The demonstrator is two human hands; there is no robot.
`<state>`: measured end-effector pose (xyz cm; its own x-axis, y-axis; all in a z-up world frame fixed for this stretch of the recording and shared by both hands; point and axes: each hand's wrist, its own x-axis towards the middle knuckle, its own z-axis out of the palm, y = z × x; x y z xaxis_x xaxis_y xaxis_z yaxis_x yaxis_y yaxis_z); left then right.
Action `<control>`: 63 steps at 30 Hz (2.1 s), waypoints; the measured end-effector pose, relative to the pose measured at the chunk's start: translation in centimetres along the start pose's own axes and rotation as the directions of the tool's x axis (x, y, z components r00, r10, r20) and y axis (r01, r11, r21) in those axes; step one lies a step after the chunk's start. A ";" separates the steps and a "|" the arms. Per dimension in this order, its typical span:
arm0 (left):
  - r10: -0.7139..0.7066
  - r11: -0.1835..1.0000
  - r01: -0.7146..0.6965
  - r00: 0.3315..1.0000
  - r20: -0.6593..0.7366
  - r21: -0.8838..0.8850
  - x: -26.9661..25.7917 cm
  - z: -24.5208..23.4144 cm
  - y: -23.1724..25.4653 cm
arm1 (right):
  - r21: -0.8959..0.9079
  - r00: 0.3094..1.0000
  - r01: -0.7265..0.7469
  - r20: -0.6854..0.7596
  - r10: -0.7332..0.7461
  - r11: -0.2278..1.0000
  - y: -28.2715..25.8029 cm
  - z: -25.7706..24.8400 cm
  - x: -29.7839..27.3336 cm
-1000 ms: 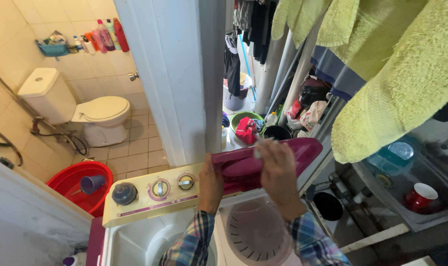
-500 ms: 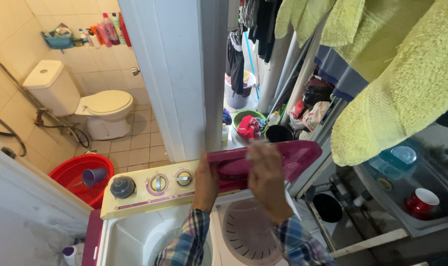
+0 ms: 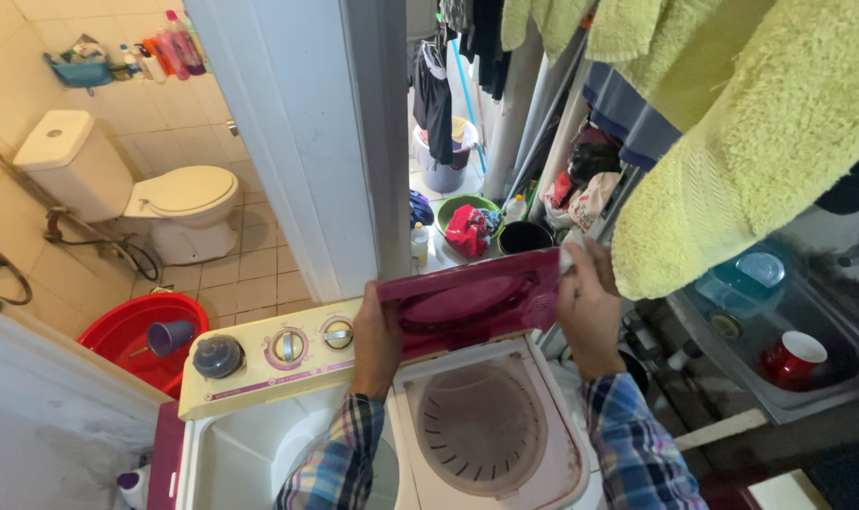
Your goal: The person wipes the interior and exterior surfaces of a twin-tub washing machine with a cloth, including the wash tub, the control panel, and the spin dryer lid.
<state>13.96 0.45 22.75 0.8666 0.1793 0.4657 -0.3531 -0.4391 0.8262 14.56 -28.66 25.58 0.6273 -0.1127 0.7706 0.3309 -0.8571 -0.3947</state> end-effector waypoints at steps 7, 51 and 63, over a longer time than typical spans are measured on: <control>-0.017 1.000 0.017 1.000 0.007 0.023 0.2 -0.1 -0.2 | 0.571 0.963 -0.196 -0.041 0.267 0.797 2.8 1.2 -1.2; -0.018 1.000 0.017 1.000 -0.014 -0.025 0.6 0.0 0.0 | 0.162 0.728 -0.686 0.176 0.663 0.710 7.1 19.4 -19.1; -0.021 0.998 0.023 0.999 0.034 -0.057 1.2 0.2 -0.2 | 0.539 0.539 -0.807 0.503 0.676 0.243 3.6 16.9 -17.8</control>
<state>15.11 0.62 23.08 0.8854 0.1586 0.4369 -0.3523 -0.3841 0.8534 16.47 -21.29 2.01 0.9163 -0.3871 -0.1026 -0.0459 0.1532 -0.9871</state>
